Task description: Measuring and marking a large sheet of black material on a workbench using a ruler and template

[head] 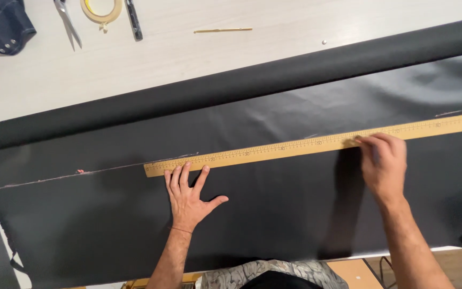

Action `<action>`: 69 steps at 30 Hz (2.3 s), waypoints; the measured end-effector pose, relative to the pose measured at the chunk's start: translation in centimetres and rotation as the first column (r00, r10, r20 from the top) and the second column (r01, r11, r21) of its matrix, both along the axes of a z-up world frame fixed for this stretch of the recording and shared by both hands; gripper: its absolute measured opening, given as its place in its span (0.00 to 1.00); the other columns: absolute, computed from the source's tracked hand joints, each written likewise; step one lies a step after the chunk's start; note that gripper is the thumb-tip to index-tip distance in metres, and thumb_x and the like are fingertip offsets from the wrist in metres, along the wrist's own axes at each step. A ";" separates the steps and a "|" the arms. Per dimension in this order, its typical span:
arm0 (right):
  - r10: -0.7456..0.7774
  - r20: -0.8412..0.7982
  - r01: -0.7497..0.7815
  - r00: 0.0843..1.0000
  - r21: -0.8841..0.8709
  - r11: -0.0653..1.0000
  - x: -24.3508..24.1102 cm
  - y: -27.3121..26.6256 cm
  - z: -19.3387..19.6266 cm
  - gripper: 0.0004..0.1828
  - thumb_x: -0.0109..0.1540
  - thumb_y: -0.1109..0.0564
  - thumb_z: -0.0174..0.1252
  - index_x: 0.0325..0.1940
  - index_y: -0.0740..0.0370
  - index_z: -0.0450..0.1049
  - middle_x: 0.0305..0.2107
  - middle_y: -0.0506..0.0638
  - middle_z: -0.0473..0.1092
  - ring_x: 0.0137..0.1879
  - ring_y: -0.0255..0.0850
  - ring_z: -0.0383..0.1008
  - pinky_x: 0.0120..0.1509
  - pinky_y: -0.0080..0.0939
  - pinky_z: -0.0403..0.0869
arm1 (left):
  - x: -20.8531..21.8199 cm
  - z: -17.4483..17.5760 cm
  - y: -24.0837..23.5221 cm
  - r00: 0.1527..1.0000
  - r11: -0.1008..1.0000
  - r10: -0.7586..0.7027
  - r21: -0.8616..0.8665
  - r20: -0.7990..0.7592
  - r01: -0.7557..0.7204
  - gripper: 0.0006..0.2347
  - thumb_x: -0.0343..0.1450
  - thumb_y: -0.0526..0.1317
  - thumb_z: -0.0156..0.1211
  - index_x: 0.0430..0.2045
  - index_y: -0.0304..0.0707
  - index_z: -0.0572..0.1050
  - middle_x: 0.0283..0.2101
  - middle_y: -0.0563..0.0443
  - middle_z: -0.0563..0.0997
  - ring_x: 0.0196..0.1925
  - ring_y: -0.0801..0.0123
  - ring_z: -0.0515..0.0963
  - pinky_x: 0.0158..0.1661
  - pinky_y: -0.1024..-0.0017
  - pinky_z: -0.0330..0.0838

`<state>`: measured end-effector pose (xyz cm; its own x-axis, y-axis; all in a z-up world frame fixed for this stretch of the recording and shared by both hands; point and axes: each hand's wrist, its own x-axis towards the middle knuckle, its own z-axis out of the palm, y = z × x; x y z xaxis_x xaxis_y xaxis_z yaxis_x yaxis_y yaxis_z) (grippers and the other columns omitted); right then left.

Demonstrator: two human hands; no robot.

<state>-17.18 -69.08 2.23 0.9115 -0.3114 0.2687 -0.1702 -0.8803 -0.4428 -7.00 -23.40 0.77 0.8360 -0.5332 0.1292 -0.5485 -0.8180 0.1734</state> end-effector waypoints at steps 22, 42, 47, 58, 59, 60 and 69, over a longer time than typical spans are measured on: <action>0.385 -0.210 -0.428 0.899 -0.227 0.875 5.2 4.8 -4.5 0.04 0.66 0.61 0.60 0.45 0.56 0.77 0.35 0.50 0.71 0.44 0.49 0.74 0.57 0.45 0.74 | 0.1 -0.4 0.4 0.998 0.992 0.025 -0.126 0.054 -0.018 0.42 0.58 0.78 0.53 0.66 0.62 0.70 0.65 0.39 0.66 0.70 0.44 0.61 0.69 0.33 0.51; 0.522 0.004 -0.522 0.853 -0.019 0.853 16.6 37.1 -3.5 0.07 0.63 0.57 0.56 0.44 0.60 0.75 0.32 0.51 0.67 0.41 0.48 0.68 0.51 0.43 0.70 | -1.5 -5.4 1.7 0.991 0.977 -0.024 -0.212 -0.130 -0.004 0.34 0.69 0.66 0.49 0.62 0.38 0.72 0.66 0.32 0.69 0.74 0.41 0.57 0.74 0.32 0.38; 0.598 0.273 -0.651 0.754 0.187 0.736 17.2 41.9 3.6 0.14 0.71 0.60 0.40 0.43 0.60 0.73 0.31 0.55 0.65 0.42 0.56 0.70 0.50 0.54 0.72 | 0.2 1.8 1.1 0.988 0.989 -0.089 0.106 -0.123 0.102 0.34 0.68 0.63 0.50 0.70 0.53 0.58 0.71 0.41 0.60 0.76 0.41 0.54 0.74 0.33 0.39; 0.345 -0.079 -0.308 0.935 0.296 0.904 2.5 20.6 -1.2 0.05 0.62 0.61 0.60 0.40 0.55 0.78 0.38 0.49 0.78 0.51 0.50 0.79 0.59 0.49 0.75 | -0.2 -0.3 0.6 0.999 0.986 0.004 -0.167 0.035 0.002 0.40 0.60 0.77 0.52 0.66 0.63 0.69 0.66 0.41 0.64 0.70 0.45 0.61 0.70 0.34 0.50; 0.249 -0.155 -0.200 0.956 0.275 0.940 0.6 16.9 -2.0 0.03 0.61 0.62 0.62 0.38 0.56 0.79 0.36 0.47 0.79 0.50 0.48 0.80 0.59 0.47 0.76 | 0.0 0.1 -0.1 1.000 0.986 -0.019 -0.164 0.020 0.022 0.40 0.59 0.77 0.55 0.64 0.61 0.72 0.64 0.40 0.64 0.68 0.44 0.61 0.68 0.34 0.52; 0.237 -0.160 -0.189 0.958 0.266 0.945 -0.2 14.7 -1.3 0.03 0.61 0.62 0.62 0.38 0.56 0.79 0.36 0.47 0.79 0.50 0.48 0.80 0.59 0.47 0.76 | 0.3 0.7 -0.2 0.999 0.984 -0.030 -0.175 0.018 0.032 0.40 0.59 0.77 0.55 0.64 0.61 0.72 0.64 0.40 0.64 0.68 0.44 0.61 0.68 0.34 0.52; -0.275 0.074 0.280 0.958 -0.065 0.958 -6.3 -6.0 3.5 0.06 0.72 0.71 0.56 0.48 0.66 0.76 0.41 0.56 0.73 0.45 0.49 0.71 0.56 0.45 0.71 | 0.2 1.7 -3.0 0.984 0.993 -0.074 -0.083 0.161 0.088 0.42 0.59 0.79 0.58 0.65 0.60 0.67 0.57 0.33 0.70 0.55 0.42 0.70 0.58 0.34 0.66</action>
<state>-23.45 -75.10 5.72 0.7721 -0.5269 0.3552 -0.3862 -0.8330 -0.3962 -6.79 -26.41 2.49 0.7560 -0.5788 0.3058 -0.6385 -0.7549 0.1498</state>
